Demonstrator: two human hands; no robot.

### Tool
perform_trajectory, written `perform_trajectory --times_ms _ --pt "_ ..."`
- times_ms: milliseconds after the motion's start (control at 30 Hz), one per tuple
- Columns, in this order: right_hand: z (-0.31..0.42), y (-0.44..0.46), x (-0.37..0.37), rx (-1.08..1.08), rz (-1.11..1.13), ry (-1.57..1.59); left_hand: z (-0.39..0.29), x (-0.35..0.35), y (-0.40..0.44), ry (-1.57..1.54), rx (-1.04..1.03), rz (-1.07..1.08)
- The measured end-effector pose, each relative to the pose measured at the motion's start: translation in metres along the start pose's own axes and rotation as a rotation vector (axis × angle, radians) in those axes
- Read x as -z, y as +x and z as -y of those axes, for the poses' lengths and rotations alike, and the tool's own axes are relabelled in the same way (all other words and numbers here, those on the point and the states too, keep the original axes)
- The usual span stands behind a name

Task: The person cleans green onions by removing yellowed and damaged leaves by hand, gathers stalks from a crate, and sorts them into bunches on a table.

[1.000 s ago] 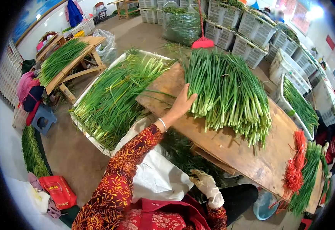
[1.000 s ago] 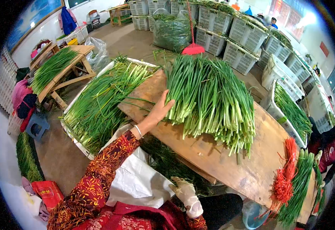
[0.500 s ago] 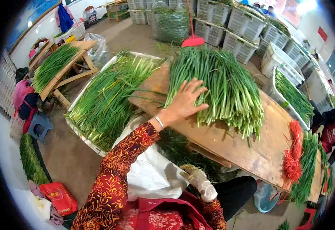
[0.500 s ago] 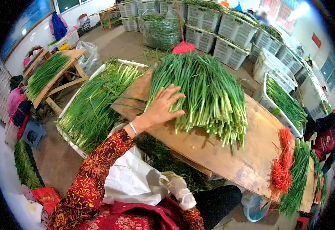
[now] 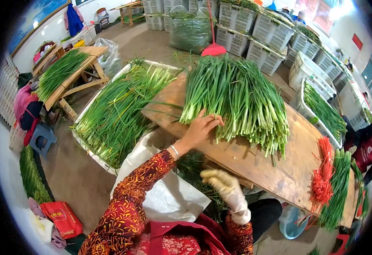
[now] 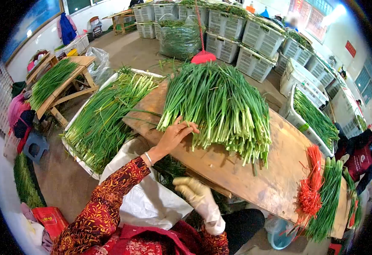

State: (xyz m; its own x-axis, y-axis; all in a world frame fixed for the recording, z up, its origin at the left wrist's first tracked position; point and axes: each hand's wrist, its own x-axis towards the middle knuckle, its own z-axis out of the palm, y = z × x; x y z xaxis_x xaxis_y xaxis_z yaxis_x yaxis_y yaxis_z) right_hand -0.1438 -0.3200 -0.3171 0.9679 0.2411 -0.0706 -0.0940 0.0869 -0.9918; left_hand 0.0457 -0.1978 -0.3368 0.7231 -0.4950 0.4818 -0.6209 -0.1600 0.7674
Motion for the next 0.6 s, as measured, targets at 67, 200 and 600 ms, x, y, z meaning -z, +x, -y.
perform_trajectory --times_ms 67,200,600 --pt "0.03 0.024 0.006 0.231 -0.107 -0.108 -0.002 0.0 -0.004 -0.055 0.042 -0.017" --pt "0.072 0.105 0.008 0.45 -0.233 -0.429 0.008 -0.007 -0.016 0.117 -0.179 -0.002" --pt "0.056 0.186 0.036 -0.084 -0.289 -0.682 0.003 0.005 -0.047 0.333 -0.342 -0.031"
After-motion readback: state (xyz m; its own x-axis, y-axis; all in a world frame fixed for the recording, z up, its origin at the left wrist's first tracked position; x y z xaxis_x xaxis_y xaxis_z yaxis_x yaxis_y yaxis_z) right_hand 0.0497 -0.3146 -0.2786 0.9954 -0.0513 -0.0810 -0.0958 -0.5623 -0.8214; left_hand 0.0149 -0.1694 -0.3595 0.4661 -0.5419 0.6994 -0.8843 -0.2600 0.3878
